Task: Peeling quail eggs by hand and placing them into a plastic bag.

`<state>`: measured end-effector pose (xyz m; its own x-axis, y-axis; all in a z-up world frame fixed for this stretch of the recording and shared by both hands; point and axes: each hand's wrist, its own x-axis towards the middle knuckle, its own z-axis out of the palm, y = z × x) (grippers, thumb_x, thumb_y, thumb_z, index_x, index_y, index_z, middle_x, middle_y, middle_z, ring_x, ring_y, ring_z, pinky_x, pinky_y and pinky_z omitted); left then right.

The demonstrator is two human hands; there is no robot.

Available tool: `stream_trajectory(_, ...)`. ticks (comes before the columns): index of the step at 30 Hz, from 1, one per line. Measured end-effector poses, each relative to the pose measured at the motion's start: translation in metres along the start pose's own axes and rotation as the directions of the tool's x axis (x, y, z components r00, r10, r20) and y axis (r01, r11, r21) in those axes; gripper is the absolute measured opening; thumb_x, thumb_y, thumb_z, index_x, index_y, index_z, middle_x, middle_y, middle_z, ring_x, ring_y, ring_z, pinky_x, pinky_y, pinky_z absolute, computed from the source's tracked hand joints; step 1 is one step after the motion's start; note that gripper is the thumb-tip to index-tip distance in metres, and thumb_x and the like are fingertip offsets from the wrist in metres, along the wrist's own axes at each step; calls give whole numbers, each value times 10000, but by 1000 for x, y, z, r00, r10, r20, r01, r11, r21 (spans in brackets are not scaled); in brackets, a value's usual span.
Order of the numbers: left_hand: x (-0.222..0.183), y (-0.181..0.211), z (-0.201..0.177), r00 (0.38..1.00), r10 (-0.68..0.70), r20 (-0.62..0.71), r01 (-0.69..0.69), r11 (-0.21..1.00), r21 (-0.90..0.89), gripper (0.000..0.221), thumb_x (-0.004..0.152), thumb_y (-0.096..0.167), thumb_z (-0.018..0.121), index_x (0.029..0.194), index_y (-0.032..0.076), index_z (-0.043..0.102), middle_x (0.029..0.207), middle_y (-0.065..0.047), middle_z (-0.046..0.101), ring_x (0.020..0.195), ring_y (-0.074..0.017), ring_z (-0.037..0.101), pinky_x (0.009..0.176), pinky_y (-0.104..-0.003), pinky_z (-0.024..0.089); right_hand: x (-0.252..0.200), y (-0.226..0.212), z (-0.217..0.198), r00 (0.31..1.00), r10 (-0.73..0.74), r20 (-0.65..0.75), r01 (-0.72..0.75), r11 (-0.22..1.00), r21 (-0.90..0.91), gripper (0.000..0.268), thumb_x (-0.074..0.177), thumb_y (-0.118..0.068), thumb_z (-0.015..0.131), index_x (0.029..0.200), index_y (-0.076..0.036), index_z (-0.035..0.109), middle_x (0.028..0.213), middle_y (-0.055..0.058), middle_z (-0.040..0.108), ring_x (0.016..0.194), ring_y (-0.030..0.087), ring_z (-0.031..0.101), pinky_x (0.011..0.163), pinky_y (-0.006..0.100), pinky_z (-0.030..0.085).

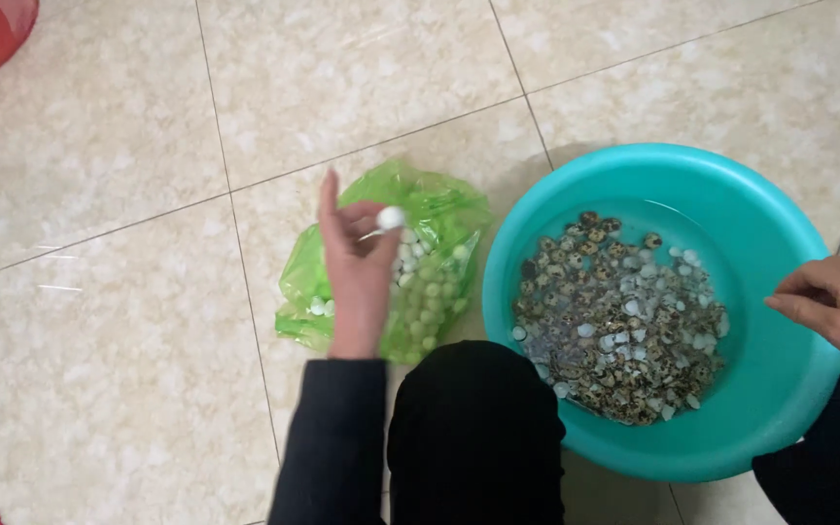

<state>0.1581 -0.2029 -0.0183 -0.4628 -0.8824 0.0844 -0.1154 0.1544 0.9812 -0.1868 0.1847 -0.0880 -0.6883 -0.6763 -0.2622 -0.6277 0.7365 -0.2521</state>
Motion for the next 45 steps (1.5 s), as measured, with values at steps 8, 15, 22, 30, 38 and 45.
stream_trajectory(8,17,-150,-28,992,-114,-52,123,967,225,881,867,-39,690,1613,168,270,1059,-45,585,825,-150,604,775,-264,556,3,1,12,999,19,43,-19,1000,5,117,858,-94,825,933,-6,802,835,116,744,651,206,693,637,331,608)
stream_trajectory(15,19,-140,-38,980,-94,-175,129,971,202,727,950,-4,631,1593,125,317,1010,-38,652,846,-125,606,774,-255,524,3,-16,4,983,108,152,-34,905,-424,189,886,-377,772,1013,-240,798,925,-83,805,731,47,777,737,185,656)
stream_trajectory(22,27,-5,8,987,-131,90,126,991,50,237,979,148,605,1159,15,682,1011,-76,733,856,-159,709,799,-271,594,20,-8,74,949,100,299,8,940,-340,355,940,-538,581,1102,-305,793,1128,-131,783,1033,147,734,940,295,564)
stream_trajectory(30,-13,-60,182,469,-229,853,-485,740,466,347,926,366,641,1248,260,713,1116,-113,754,1112,-373,703,932,-531,563,21,-15,126,914,130,385,-90,988,-122,233,1029,-224,477,1108,-107,662,1040,185,666,1053,395,698,876,547,568)
stream_trajectory(38,-135,-147,233,453,-485,748,-575,483,661,574,1060,227,516,1587,101,328,1557,-323,311,1392,-520,410,1091,-641,389,11,15,165,886,267,380,-199,957,-210,256,962,-254,570,1015,-58,725,936,181,736,970,387,743,874,554,599)
stream_trajectory(45,-136,-140,261,436,-512,740,-618,428,659,580,1029,347,623,1499,56,448,1579,-318,305,1412,-503,418,1149,-727,297,66,41,186,950,297,95,-287,952,-111,305,951,-368,571,976,-113,737,912,192,722,872,442,738,734,612,592)
